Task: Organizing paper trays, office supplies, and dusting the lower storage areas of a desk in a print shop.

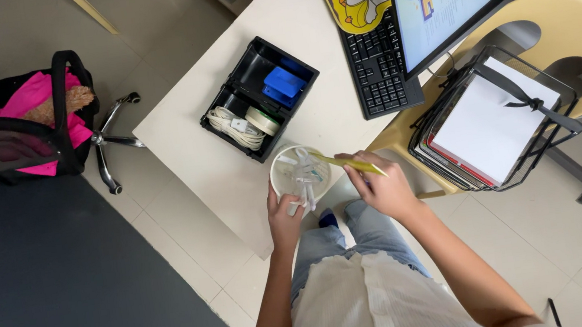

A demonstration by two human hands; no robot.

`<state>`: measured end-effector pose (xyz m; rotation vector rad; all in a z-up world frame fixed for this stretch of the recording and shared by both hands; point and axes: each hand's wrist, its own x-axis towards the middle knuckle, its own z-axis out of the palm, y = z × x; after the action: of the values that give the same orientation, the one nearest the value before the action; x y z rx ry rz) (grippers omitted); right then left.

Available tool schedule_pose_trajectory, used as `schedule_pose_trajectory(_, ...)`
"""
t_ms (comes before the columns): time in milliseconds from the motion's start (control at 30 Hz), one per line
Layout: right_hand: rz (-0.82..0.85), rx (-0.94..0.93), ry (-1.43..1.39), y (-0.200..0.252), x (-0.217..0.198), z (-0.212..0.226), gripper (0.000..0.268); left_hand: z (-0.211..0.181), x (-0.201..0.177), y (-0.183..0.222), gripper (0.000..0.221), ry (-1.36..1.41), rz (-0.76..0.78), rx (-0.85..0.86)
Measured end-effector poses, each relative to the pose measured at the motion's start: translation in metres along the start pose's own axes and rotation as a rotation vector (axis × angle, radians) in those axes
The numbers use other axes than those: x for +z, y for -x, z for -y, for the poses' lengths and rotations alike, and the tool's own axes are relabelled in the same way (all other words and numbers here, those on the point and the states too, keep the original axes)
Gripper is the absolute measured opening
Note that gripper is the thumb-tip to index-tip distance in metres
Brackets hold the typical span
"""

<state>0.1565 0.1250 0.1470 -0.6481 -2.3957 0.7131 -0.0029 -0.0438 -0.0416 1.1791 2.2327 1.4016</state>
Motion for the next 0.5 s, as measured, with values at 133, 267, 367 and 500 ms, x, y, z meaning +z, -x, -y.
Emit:
schedule_pose_trajectory(133, 0.157, 0.364, -0.247, -0.001, 0.020, -0.003, 0.027, -0.002, 0.004, 0.000, 0.026, 0.039, -0.015, -0.037)
schedule_pose_trajectory(267, 0.168, 0.138, -0.251, 0.010, 0.028, 0.000, 0.026, -0.005, 0.002, 0.000, 0.027, 0.076, -0.028, -0.018)
schedule_pose_trajectory(367, 0.184, -0.088, -0.138, 0.005, 0.020, 0.008, 0.036, -0.004, 0.003, -0.001, 0.029, 0.101, -0.044, -0.039)
schedule_pose_trajectory(500, 0.272, -0.126, -0.110, 0.004, 0.016, 0.007, 0.051, 0.004, 0.002, 0.003, 0.030, 0.095, -0.031, -0.102)
